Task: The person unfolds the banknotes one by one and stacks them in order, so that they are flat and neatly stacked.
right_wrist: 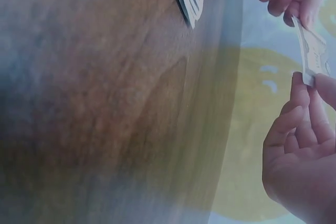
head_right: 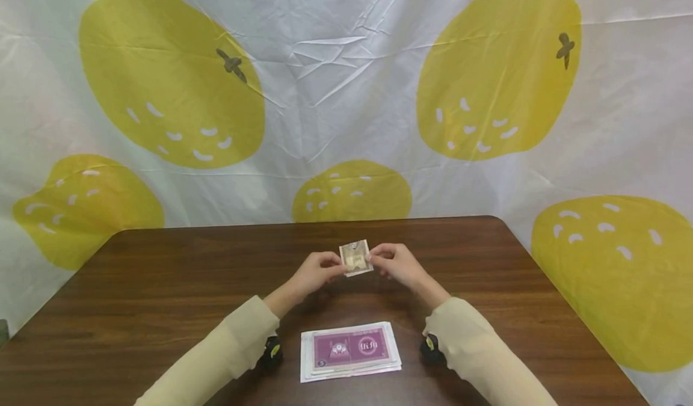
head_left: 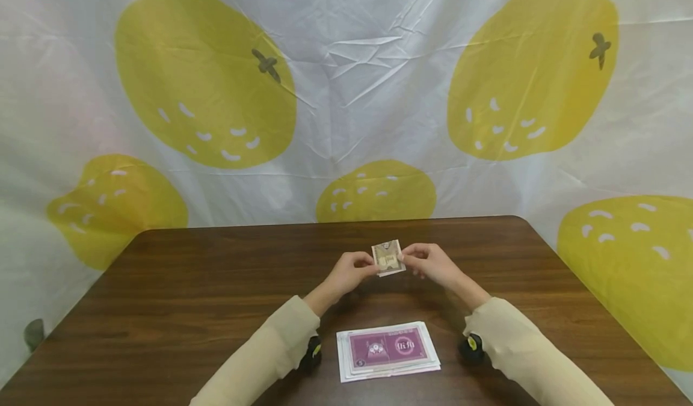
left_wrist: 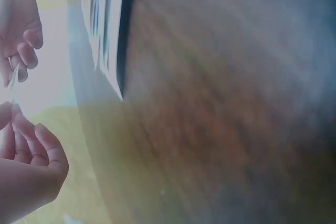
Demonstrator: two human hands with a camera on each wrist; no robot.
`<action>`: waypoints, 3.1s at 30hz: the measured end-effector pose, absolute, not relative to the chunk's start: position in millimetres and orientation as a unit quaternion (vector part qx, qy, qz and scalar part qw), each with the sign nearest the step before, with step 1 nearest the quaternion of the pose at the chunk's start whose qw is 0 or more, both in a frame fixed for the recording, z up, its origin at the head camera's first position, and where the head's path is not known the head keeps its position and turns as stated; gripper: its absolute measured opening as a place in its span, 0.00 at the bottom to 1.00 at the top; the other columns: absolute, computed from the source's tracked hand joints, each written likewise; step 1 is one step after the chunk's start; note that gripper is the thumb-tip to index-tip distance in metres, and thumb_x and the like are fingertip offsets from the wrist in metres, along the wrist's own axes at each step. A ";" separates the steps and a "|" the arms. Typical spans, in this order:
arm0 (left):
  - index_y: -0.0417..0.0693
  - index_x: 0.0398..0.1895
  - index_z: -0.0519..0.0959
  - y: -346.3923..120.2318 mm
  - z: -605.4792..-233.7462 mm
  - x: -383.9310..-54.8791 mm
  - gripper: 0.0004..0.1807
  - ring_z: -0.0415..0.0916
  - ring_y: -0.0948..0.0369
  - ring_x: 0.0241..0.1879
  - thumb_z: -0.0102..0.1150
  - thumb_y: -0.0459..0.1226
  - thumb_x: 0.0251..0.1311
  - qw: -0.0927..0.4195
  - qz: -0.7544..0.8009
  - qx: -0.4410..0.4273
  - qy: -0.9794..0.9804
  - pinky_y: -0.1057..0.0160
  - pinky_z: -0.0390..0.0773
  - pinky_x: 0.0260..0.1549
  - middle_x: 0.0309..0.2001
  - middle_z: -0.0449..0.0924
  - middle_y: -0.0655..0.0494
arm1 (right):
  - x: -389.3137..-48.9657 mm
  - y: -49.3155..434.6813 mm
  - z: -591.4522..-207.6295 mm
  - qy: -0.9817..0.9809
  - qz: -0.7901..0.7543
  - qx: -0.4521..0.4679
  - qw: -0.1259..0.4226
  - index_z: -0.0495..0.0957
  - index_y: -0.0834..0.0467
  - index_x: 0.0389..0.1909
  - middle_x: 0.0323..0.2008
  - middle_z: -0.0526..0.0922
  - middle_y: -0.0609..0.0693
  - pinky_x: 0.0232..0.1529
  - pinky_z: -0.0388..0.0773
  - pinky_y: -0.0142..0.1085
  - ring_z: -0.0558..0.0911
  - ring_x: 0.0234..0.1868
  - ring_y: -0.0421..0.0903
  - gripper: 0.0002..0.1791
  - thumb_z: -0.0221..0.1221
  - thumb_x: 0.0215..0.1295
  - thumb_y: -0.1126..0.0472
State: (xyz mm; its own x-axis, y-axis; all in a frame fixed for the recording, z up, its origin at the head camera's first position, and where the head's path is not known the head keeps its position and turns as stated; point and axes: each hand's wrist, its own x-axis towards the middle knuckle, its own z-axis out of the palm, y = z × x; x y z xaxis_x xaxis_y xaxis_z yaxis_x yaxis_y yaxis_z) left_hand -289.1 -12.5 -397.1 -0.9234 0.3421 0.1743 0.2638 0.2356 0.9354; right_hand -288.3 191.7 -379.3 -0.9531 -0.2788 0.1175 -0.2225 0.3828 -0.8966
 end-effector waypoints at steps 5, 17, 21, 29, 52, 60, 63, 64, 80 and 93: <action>0.30 0.29 0.75 -11.5 -397.0 -287.7 0.08 0.65 0.63 0.19 0.58 0.31 0.52 0.049 0.635 0.163 0.754 0.58 0.72 0.25 0.22 0.75 0.50 | -274.2 187.1 -363.9 0.821 -0.544 -0.171 0.043 0.74 0.72 0.35 0.24 0.77 0.64 0.17 0.67 0.33 0.69 0.18 0.44 0.10 0.53 0.60 0.66; 0.37 0.49 0.68 -11.8 -394.8 -286.3 0.19 0.74 0.50 0.26 0.56 0.28 0.53 0.029 0.677 0.170 0.715 0.63 0.71 0.21 0.30 0.76 0.48 | -282.1 193.9 -376.6 0.814 -0.550 -0.183 0.050 0.74 0.71 0.34 0.25 0.79 0.59 0.16 0.66 0.30 0.69 0.17 0.39 0.12 0.54 0.60 0.62; 0.42 0.54 0.67 -13.7 -391.0 -284.2 0.23 0.73 0.41 0.31 0.56 0.27 0.53 0.016 0.664 0.195 0.721 0.51 0.72 0.24 0.32 0.75 0.42 | -283.8 195.3 -380.5 0.814 -0.548 -0.186 0.053 0.74 0.71 0.34 0.25 0.78 0.62 0.16 0.66 0.31 0.69 0.17 0.39 0.13 0.54 0.60 0.62; 0.30 0.49 0.71 -17.5 -371.3 -267.0 0.18 0.71 0.60 0.23 0.53 0.23 0.52 -0.013 0.621 0.219 0.752 0.47 0.72 0.27 0.30 0.74 0.38 | -281.9 194.0 -379.0 0.810 -0.555 -0.180 0.057 0.73 0.70 0.33 0.24 0.77 0.60 0.16 0.66 0.30 0.69 0.18 0.39 0.13 0.54 0.61 0.61; 0.31 0.36 0.78 -18.5 -382.9 -273.1 0.11 0.75 0.46 0.25 0.49 0.33 0.60 -0.060 0.571 0.227 0.786 0.65 0.74 0.21 0.26 0.78 0.38 | -275.7 192.1 -374.6 0.807 -0.562 -0.176 0.034 0.73 0.68 0.31 0.23 0.75 0.61 0.18 0.67 0.32 0.69 0.18 0.40 0.12 0.55 0.60 0.60; 0.37 0.27 0.79 -16.2 -389.0 -278.8 0.11 0.74 0.57 0.19 0.49 0.34 0.61 -0.119 0.520 0.224 0.816 0.70 0.69 0.17 0.21 0.78 0.47 | -275.2 191.4 -377.2 0.810 -0.561 -0.168 0.015 0.74 0.66 0.29 0.25 0.74 0.67 0.18 0.67 0.31 0.69 0.18 0.40 0.16 0.55 0.60 0.54; 0.39 0.25 0.79 -14.7 -388.8 -278.8 0.11 0.72 0.61 0.17 0.49 0.33 0.60 -0.154 0.494 0.227 0.825 0.70 0.69 0.17 0.19 0.77 0.49 | -274.5 190.4 -376.6 0.808 -0.564 -0.169 0.006 0.73 0.68 0.29 0.24 0.74 0.63 0.18 0.67 0.32 0.69 0.17 0.40 0.18 0.55 0.60 0.54; 0.39 0.24 0.78 -14.3 -388.8 -278.7 0.11 0.71 0.62 0.16 0.49 0.33 0.60 -0.166 0.488 0.227 0.827 0.70 0.69 0.17 0.18 0.77 0.49 | -274.2 190.1 -376.5 0.807 -0.566 -0.171 0.004 0.73 0.69 0.29 0.23 0.75 0.62 0.18 0.67 0.32 0.69 0.17 0.40 0.18 0.55 0.60 0.54; 0.26 0.27 0.72 -13.8 -388.5 -276.9 0.13 0.71 0.65 0.19 0.44 0.31 0.61 -0.054 0.713 0.120 0.689 0.57 0.75 0.29 0.25 0.75 0.36 | -271.4 183.9 -377.7 0.764 -0.629 -0.144 0.033 0.69 0.69 0.36 0.19 0.76 0.48 0.19 0.69 0.33 0.73 0.18 0.41 0.11 0.57 0.57 0.66; 0.30 0.45 0.69 -18.3 -386.1 -269.2 0.14 0.72 0.65 0.22 0.51 0.27 0.55 -0.006 0.749 0.110 0.654 0.56 0.75 0.31 0.26 0.76 0.51 | -268.4 191.1 -377.5 0.750 -0.630 -0.201 0.024 0.69 0.72 0.47 0.23 0.74 0.51 0.18 0.67 0.31 0.69 0.18 0.41 0.15 0.53 0.58 0.70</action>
State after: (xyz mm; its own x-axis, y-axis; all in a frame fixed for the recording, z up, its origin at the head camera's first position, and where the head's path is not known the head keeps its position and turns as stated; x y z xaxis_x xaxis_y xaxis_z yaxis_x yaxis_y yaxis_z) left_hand -269.2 -18.3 -386.1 -0.9759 0.1339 0.1722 0.1526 -0.1449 0.9776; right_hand -268.4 191.1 -377.5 -0.9183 -0.3316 0.2161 -0.2703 0.1267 -0.9544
